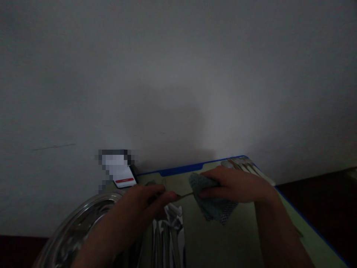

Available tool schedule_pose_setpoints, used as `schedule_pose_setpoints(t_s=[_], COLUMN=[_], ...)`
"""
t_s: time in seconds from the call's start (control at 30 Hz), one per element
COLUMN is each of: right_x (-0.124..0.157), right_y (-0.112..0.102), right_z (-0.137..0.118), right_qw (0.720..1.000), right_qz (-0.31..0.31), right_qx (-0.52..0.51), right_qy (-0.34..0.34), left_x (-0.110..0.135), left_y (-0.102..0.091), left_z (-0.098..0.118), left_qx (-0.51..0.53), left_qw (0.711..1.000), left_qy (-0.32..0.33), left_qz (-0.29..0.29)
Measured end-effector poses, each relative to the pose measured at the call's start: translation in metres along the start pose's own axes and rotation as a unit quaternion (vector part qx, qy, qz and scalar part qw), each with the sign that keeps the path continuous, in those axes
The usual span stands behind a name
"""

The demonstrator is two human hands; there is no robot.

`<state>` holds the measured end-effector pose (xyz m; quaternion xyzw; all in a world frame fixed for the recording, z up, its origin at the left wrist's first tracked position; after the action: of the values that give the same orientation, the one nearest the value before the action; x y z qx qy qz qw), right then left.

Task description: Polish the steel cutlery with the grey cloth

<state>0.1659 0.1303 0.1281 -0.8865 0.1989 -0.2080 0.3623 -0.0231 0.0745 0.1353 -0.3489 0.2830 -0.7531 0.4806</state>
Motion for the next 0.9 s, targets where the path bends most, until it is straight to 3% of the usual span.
schedule_pose_setpoints(t_s=[0.13,0.27,0.43,0.57,0.77,0.9], right_x=[0.021,0.027,0.012,-0.002,-0.015,-0.022], right_y=[-0.009,-0.011,-0.008,-0.005,0.001,0.004], right_z=[0.014,0.023,0.015,-0.003,-0.008,-0.006], right_qw=[0.998,0.997,0.997,0.996,0.994,0.991], right_qz=[0.039,0.04,0.057,0.064,0.081,0.098], right_qx=[-0.022,-0.061,-0.039,-0.062,-0.071,-0.088], right_qy=[0.037,0.035,0.039,-0.01,-0.013,-0.022], left_x=[0.006,0.003,-0.005,-0.01,-0.018,-0.019], left_y=[-0.005,-0.006,0.0,0.008,0.02,0.019], left_z=[-0.003,-0.001,0.004,0.011,0.01,0.01], left_qx=[0.023,0.004,0.026,0.075,-0.021,-0.002], left_qw=[0.999,0.997,0.997,0.994,0.998,0.998], left_qy=[0.018,0.063,0.067,0.066,0.043,0.034], left_qz=[0.018,0.049,0.034,0.05,0.051,0.057])
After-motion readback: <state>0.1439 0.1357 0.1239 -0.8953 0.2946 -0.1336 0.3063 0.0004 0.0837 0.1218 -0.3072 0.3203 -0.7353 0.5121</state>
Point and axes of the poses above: each hand's wrist, its own x-axis away from the middle knuckle, its own y-axis out of the palm, z = x × y, the point moved 4 cm from there along -x, towards the middle knuckle, and after that the axes turned 9 degrees about -z, right-handed, at the moved point
